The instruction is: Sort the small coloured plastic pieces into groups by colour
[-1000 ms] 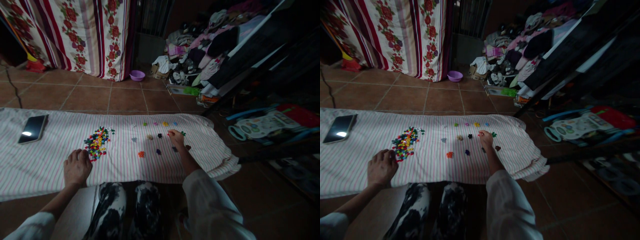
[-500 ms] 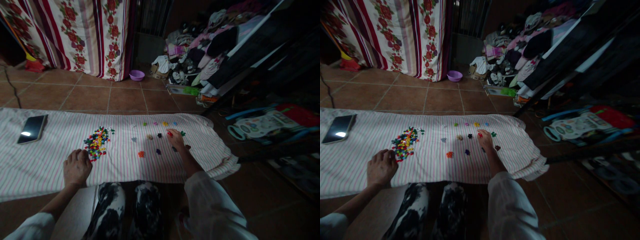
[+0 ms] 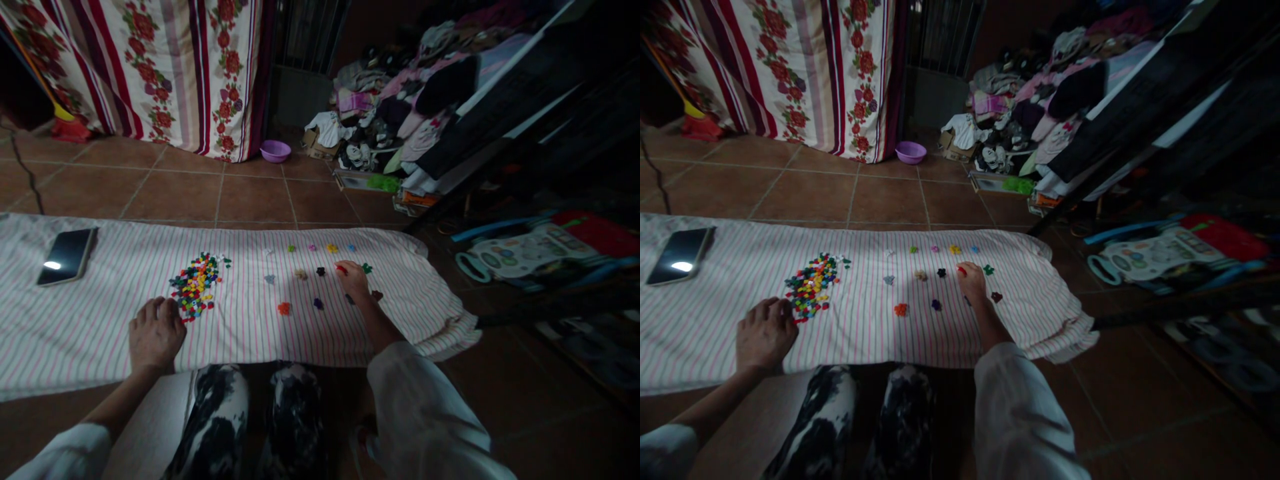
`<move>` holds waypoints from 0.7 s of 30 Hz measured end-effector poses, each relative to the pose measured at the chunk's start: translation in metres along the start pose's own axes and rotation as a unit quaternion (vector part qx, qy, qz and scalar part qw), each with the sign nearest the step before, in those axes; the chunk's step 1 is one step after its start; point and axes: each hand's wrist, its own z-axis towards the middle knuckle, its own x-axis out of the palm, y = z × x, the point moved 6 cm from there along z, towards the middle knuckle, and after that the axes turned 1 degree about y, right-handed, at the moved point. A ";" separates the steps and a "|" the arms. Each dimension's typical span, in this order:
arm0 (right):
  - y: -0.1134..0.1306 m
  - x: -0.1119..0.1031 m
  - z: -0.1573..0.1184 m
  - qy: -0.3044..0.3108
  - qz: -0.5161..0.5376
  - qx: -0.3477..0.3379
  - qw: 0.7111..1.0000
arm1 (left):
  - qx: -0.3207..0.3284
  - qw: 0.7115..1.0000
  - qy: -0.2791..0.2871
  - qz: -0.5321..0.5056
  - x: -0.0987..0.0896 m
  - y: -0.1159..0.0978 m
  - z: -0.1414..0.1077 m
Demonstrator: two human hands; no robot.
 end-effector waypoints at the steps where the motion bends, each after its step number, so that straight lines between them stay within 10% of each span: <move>1: 0.000 0.000 0.000 0.000 0.002 0.000 1.000 | -0.001 1.000 0.000 0.000 0.000 0.000 0.000; 15: 0.008 -0.014 0.000 -0.048 -0.025 0.033 0.998 | -0.004 1.000 -0.002 -0.010 -0.002 -0.001 0.000; 21: 0.071 -0.025 0.003 -0.137 0.023 -0.013 0.990 | -0.009 1.000 -0.004 -0.018 0.001 0.000 0.000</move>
